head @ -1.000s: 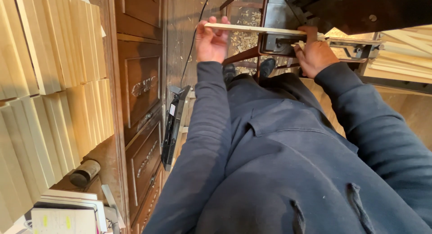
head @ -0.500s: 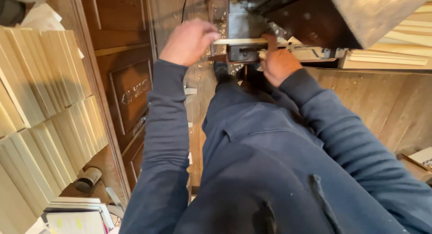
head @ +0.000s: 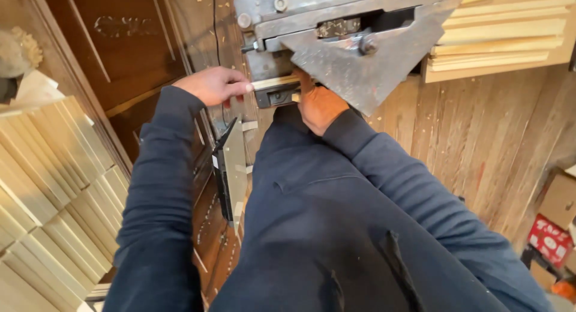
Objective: Cutting wooden frame moulding using a miter chopper machine.
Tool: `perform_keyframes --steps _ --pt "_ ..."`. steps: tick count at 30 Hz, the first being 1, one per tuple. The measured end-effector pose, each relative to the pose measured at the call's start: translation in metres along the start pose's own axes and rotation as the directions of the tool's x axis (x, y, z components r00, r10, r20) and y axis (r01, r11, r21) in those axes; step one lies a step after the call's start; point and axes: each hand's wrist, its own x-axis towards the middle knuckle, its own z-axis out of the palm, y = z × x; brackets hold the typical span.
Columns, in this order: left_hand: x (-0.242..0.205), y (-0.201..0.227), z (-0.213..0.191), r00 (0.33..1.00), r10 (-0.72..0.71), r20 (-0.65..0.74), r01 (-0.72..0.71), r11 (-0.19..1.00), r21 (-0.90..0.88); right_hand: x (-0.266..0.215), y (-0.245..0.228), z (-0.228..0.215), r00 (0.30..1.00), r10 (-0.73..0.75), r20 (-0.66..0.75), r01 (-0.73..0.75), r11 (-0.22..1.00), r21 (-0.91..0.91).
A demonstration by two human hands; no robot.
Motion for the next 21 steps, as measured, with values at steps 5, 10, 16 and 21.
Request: perform_keyframes --steps 5,10,16,21 --pt "0.009 -0.016 0.007 0.983 0.184 0.018 -0.185 0.974 0.128 -0.008 -0.012 -0.016 0.868 -0.217 -0.447 0.095 0.955 -0.280" --pt "-0.001 0.001 0.001 0.988 0.151 0.028 -0.154 0.957 0.245 -0.011 -0.019 -0.016 0.821 -0.218 -0.528 0.149 0.974 -0.171" --pt "0.003 -0.002 -0.001 0.975 0.224 -0.002 -0.212 0.924 0.319 -0.004 -0.009 0.004 0.762 -0.224 -0.607 0.115 0.970 -0.213" --pt "0.000 0.004 -0.003 0.996 0.074 0.042 -0.084 0.928 0.362 -0.003 -0.009 0.006 0.835 -0.105 -0.540 0.107 0.994 -0.027"
